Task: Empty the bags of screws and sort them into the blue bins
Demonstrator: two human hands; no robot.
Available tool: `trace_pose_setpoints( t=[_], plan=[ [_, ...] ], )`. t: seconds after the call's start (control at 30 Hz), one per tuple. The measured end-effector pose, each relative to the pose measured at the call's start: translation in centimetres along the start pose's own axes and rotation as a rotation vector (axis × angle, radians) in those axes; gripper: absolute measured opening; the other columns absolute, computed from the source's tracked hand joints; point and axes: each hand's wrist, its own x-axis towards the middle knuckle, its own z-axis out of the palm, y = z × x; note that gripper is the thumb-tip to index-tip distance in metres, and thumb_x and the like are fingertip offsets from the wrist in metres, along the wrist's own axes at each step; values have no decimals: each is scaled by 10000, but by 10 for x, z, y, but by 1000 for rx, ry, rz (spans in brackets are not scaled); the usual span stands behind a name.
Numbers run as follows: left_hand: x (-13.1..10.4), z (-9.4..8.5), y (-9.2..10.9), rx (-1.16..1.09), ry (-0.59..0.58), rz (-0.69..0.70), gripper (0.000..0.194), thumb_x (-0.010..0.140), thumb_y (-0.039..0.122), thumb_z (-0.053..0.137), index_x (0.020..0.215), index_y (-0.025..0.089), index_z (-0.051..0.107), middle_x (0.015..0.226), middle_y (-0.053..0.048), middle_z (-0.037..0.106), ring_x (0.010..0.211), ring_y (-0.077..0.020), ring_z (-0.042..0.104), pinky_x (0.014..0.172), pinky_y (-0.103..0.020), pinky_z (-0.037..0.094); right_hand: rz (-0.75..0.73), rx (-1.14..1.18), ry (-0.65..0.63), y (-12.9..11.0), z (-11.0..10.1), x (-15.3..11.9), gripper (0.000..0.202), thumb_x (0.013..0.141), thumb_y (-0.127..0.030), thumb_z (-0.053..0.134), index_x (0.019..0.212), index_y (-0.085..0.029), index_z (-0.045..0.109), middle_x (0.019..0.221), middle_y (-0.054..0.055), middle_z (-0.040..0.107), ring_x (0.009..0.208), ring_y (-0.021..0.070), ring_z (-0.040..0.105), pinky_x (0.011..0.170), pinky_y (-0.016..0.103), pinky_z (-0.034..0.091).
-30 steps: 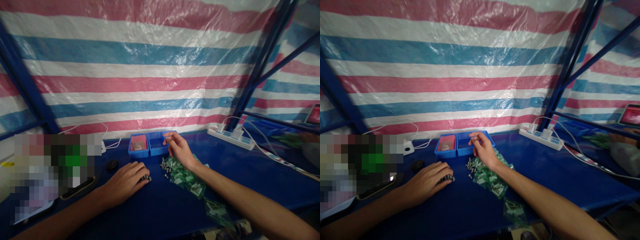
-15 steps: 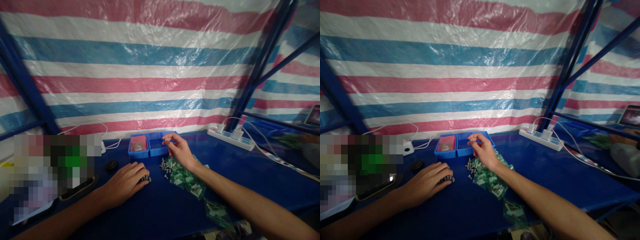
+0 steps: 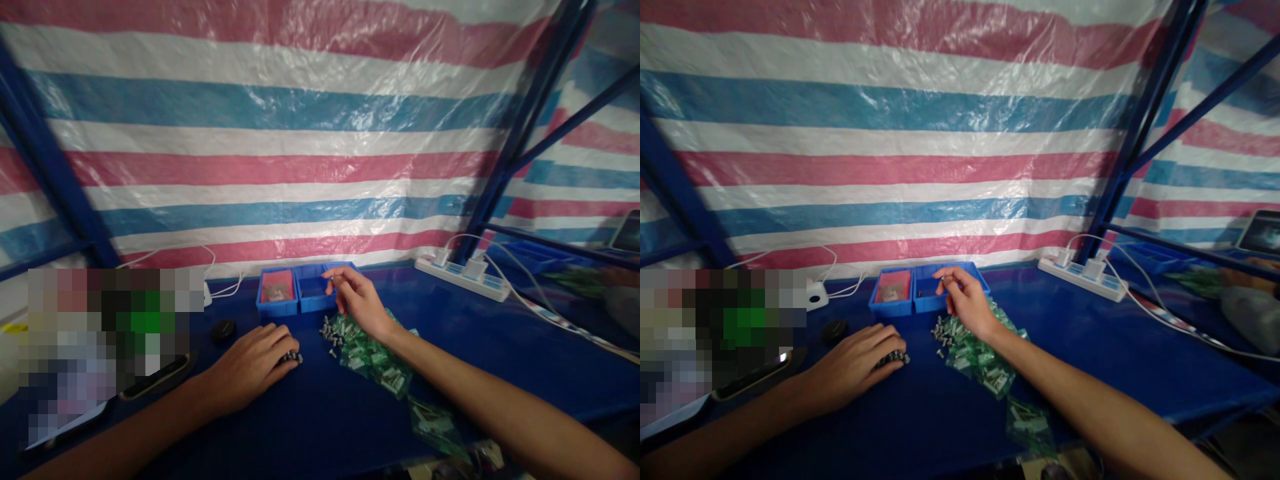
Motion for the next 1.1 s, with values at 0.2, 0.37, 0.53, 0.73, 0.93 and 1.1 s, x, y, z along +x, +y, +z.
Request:
trace_pose_setpoints(
  t=[0.2, 0.37, 0.53, 0.73, 0.93, 1.1],
  plan=[
    [0, -2, 1, -4, -17, -6, 184, 1115, 354, 505, 1215, 251, 619, 1166, -28, 657, 1069, -242, 608, 1005, -393, 446, 32, 49, 5, 2, 0, 1, 259, 1023, -421, 555, 1142, -211, 649, 793, -24, 661, 419, 77, 502, 373, 206, 373],
    [0, -2, 1, -6, -14, -9, 184, 1112, 354, 510, 1227, 257, 615, 1168, -29, 656, 1056, -240, 608, 987, -386, 449, 75, 103, 2, -1, 1, 0, 247, 1009, -398, 559, 1150, -214, 645, 779, -22, 671, 429, 86, 504, 376, 211, 386],
    [0, -2, 1, -3, -26, -19, 179, 1108, 347, 519, 1225, 254, 618, 1182, -31, 655, 1067, -248, 605, 1005, -400, 444, 99, 138, 16, -2, 2, 0, 232, 999, -395, 583, 1150, -230, 645, 816, -18, 671, 436, 85, 506, 374, 219, 385],
    [0, -1, 0, -9, -19, -4, 199, 1119, 363, 490, 1226, 256, 618, 1179, -31, 655, 1069, -242, 602, 1006, -391, 440, 95, 139, 31, -2, 2, -1, 257, 983, -408, 615, 1150, -216, 650, 931, -1, 683, 450, 71, 515, 382, 216, 386],
    [0, -2, 1, 5, -23, -7, 197, 1114, 355, 502, 1232, 250, 620, 1178, -35, 656, 1074, -247, 608, 1009, -400, 445, 116, 154, 19, -4, 3, -2, 235, 992, -384, 606, 1126, -212, 694, 918, 12, 691, 467, 75, 507, 406, 222, 387],
    [1, -2, 1, 5, -9, 0, 197, 1117, 361, 496, 1230, 259, 621, 1182, -33, 660, 1075, -243, 606, 1009, -393, 444, 142, 194, -31, -4, 3, -3, 241, 995, -399, 601, 1088, -209, 718, 809, -2, 673, 462, 87, 489, 412, 227, 374]
  ],
)
